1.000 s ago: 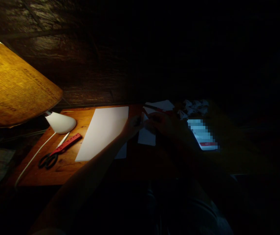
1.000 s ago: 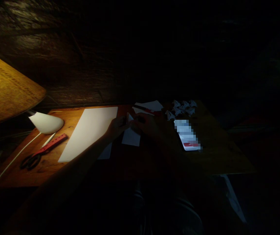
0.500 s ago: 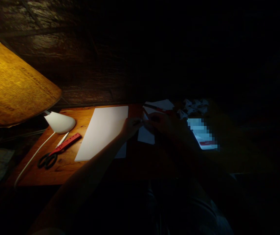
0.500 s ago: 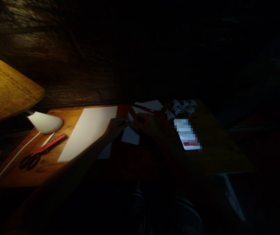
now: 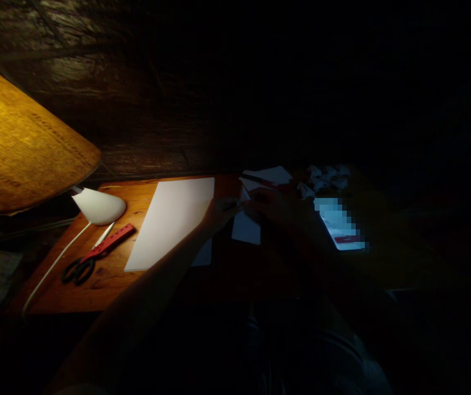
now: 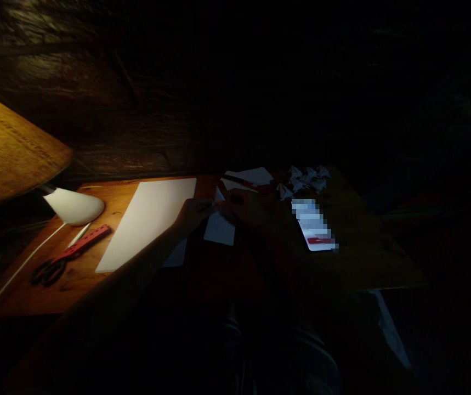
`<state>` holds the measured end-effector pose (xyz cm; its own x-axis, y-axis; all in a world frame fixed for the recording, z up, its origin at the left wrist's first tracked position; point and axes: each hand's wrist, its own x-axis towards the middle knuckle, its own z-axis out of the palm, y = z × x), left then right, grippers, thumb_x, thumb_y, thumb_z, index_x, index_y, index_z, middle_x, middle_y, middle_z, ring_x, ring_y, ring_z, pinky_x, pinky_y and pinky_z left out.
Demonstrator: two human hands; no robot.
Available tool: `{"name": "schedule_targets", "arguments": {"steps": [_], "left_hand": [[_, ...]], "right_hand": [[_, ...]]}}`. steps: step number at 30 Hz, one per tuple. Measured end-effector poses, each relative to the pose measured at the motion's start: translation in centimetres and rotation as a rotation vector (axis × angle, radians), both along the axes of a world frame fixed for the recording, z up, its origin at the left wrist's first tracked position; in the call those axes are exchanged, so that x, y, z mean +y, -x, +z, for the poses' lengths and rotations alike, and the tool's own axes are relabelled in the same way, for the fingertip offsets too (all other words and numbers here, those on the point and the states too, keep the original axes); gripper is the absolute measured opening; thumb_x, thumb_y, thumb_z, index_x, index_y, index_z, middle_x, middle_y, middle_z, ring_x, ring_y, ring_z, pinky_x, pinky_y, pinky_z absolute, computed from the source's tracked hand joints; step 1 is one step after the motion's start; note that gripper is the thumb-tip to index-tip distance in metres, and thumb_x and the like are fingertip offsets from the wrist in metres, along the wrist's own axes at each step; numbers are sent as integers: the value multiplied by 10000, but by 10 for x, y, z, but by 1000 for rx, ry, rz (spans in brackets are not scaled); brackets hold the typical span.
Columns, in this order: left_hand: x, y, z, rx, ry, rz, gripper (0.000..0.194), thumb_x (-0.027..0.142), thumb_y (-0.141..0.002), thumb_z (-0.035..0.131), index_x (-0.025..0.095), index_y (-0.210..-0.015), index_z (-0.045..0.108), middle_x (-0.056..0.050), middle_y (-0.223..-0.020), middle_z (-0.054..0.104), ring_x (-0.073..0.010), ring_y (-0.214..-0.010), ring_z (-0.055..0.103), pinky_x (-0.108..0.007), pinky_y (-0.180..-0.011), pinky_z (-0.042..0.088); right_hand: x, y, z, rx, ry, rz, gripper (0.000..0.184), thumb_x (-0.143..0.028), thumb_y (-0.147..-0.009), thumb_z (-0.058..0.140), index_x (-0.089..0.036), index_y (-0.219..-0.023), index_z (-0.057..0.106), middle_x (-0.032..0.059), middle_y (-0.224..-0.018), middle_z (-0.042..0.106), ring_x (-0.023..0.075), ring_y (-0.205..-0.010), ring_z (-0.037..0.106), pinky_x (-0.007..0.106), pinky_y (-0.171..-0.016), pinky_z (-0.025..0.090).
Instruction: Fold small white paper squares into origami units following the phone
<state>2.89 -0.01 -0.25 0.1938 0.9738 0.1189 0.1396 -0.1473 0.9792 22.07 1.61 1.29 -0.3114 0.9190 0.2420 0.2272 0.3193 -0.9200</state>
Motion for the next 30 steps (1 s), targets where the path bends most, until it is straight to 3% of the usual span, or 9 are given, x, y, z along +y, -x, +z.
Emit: {"name": "schedule_targets", "arguments": {"steps": [11,18,30], "left_hand": [[6,3,-7,120,-34,93,233,383,-770,711,155,-724,703,-13,-689,678,-126,-651,582,-240,-614,443],[7,3,-11,124,-46,86,248,398,-773,705,152,-772,737,-23,-715,706,-144,-671,608,-252,-626,453],[3,1,-5,202,-92,25,179,333,-763,696,163,-774,750,-27,-737,725,-149,-693,630,-251,-638,472]], "right_hand": [[1,0,1,45,30,-35,180,-361,-759,699,-191,-811,672,32,-829,691,177,-756,600,293,-679,463],[0,1,-1,20,44,-45,175,-378,-774,697,-215,-753,639,16,-740,654,167,-686,557,279,-608,433],[3,1,0,54,70,-52,138,-322,-819,646,-213,-743,681,33,-819,709,205,-797,630,313,-706,483]]}}
